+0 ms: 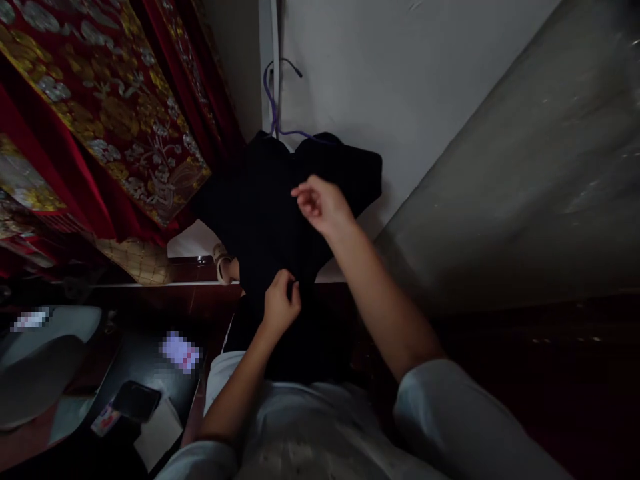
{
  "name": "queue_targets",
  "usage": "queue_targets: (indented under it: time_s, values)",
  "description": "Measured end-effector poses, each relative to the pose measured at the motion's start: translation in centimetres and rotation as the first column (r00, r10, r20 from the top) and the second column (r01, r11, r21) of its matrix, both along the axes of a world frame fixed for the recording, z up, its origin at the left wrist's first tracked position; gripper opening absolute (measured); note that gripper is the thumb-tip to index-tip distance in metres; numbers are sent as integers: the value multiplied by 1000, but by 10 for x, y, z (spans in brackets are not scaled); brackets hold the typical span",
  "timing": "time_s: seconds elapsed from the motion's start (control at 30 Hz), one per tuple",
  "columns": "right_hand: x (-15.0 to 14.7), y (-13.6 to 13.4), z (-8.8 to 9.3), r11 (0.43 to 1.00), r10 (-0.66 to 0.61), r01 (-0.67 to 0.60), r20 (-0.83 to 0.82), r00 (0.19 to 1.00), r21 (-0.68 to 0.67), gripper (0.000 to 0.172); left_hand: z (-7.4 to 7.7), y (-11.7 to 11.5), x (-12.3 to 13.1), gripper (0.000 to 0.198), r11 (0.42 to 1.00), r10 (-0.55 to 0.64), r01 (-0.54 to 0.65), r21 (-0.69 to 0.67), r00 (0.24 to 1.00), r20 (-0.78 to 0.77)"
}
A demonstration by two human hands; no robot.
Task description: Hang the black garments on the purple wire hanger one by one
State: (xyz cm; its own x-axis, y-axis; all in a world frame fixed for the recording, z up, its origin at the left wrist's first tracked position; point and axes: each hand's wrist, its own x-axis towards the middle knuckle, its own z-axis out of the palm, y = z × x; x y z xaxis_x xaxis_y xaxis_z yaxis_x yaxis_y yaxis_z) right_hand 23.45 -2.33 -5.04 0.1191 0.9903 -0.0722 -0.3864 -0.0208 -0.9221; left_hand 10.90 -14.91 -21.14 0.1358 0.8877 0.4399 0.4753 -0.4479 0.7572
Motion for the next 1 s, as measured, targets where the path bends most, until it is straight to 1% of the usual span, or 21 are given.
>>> queue_targets:
  time_s: [0.07,0.1,0.17,0.23,0.27,0.33,0.4,0.47,0.53,0.57,0.6,0.67,0.7,0.73,0.77,0.83,0.87,0.9,0.93,0.97,1.0]
  values:
    - [1,12,26,994,-8,1,67,998,109,30,1,4,4,14,999,-37,34,-42,996,-82]
    - [0,12,35,989,-3,-13,101,995,149,32,5,8,5,15,995,-75,66,-72,990,-123]
    - [-4,4,45,976,15,-53,180,984,209,33,20,16,5,17,982,-169,151,-117,972,-165]
    - [-7,-9,43,961,8,-84,273,962,265,32,45,24,1,15,970,-235,221,-103,960,-153]
    - [-6,-15,38,951,-14,-87,322,946,296,32,58,27,-2,13,969,-242,232,-81,959,-148]
    - [-1,-18,27,926,-122,-44,408,905,375,27,80,30,-7,10,971,-240,231,-70,950,-199]
    - [8,-11,16,884,-271,17,483,833,466,21,92,29,-9,10,963,-265,237,-127,913,-310]
    - [18,2,10,857,-351,-12,599,720,516,28,90,24,-8,9,949,-307,249,-191,863,-401]
    - [26,15,7,875,-316,-123,745,588,469,40,79,20,-4,8,940,-332,257,-222,835,-439]
    - [28,20,6,889,-280,-174,804,524,423,41,73,18,-2,7,938,-339,261,-229,830,-443]
    - [30,23,6,901,-251,-207,847,469,382,36,68,18,0,7,937,-341,262,-230,831,-440]
    - [32,24,5,910,-238,-225,884,403,348,15,64,20,1,8,936,-343,269,-227,841,-419]
    - [33,22,4,910,-243,-224,886,396,350,5,66,22,0,9,936,-344,275,-220,850,-399]
    - [34,20,3,908,-244,-223,881,405,354,9,70,26,-2,10,937,-342,281,-209,861,-377]
    - [35,17,2,906,-240,-222,870,431,360,12,76,30,-5,10,940,-333,280,-193,872,-357]
    - [37,15,-1,898,-222,-229,835,504,376,6,89,36,-10,11,949,-309,268,-163,886,-346]
    - [38,17,-2,890,-219,-233,817,533,391,11,95,38,-12,12,952,-303,262,-158,883,-359]
    - [38,20,-2,881,-227,-236,804,550,410,20,98,38,-12,14,950,-308,265,-163,871,-383]
    - [37,25,-3,872,-241,-236,797,554,428,27,99,36,-11,15,945,-326,275,-179,852,-410]
    - [36,31,-3,869,-251,-235,797,550,436,29,98,33,-8,16,937,-348,288,-199,831,-434]
    - [36,38,-3,874,-251,-231,804,539,427,25,93,29,-4,17,931,-361,293,-216,817,-450]
